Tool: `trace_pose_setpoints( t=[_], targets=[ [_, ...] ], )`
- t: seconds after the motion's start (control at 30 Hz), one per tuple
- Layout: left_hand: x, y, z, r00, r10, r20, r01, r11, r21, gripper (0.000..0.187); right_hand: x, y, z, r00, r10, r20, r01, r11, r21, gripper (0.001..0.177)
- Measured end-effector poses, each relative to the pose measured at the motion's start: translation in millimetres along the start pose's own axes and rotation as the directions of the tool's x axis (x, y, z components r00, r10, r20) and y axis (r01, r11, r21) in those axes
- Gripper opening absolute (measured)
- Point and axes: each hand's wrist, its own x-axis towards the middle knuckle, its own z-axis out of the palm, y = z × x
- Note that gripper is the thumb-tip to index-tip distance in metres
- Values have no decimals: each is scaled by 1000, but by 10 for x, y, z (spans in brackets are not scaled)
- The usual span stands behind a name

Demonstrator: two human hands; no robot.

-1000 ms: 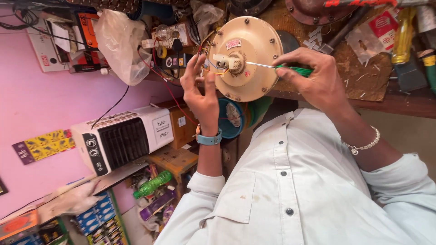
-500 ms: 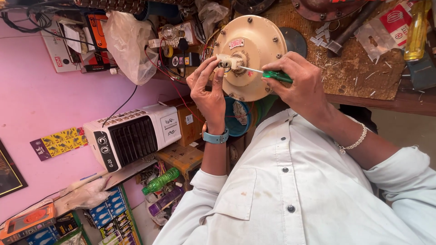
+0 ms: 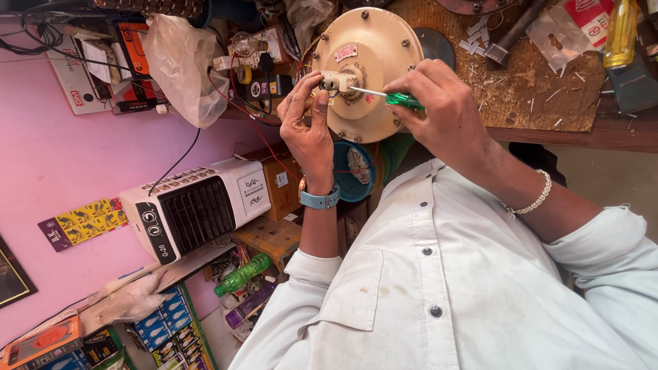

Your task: The person works on a circular electrical component, likely a fan motor base, using a screwdriver and pliers. They strip wire ends, connect wires to terminals, and tighten screws to secure the connections.

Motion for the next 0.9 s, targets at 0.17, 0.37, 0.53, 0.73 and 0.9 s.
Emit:
trace_pose_setpoints(
  t=[0.17,0.37,0.53,0.73,0.9],
  targets=[
    [17,-97,14,997,82,0,-82,995,-54,27,59,-59,-35,999,-39,4,39,998,-47,26],
    [76,-219,1,998,36,41,-22,954,-297,30,119,-94,-74,997,-67,37,70,995,-70,32],
    [88,-273,3,998,43,49,-24,941,-339,31,200,-72,-60,968,172,182,-110,945,-307,39],
    [69,-245,-5,998,28,58,-6,934,-356,30,189,-170,-62,994,38,103,3,927,-376,36],
    [70,-163,-13,998,26,58,-9,959,-282,29,192,-213,-77,980,-177,91,199,896,-397,25]
  ],
)
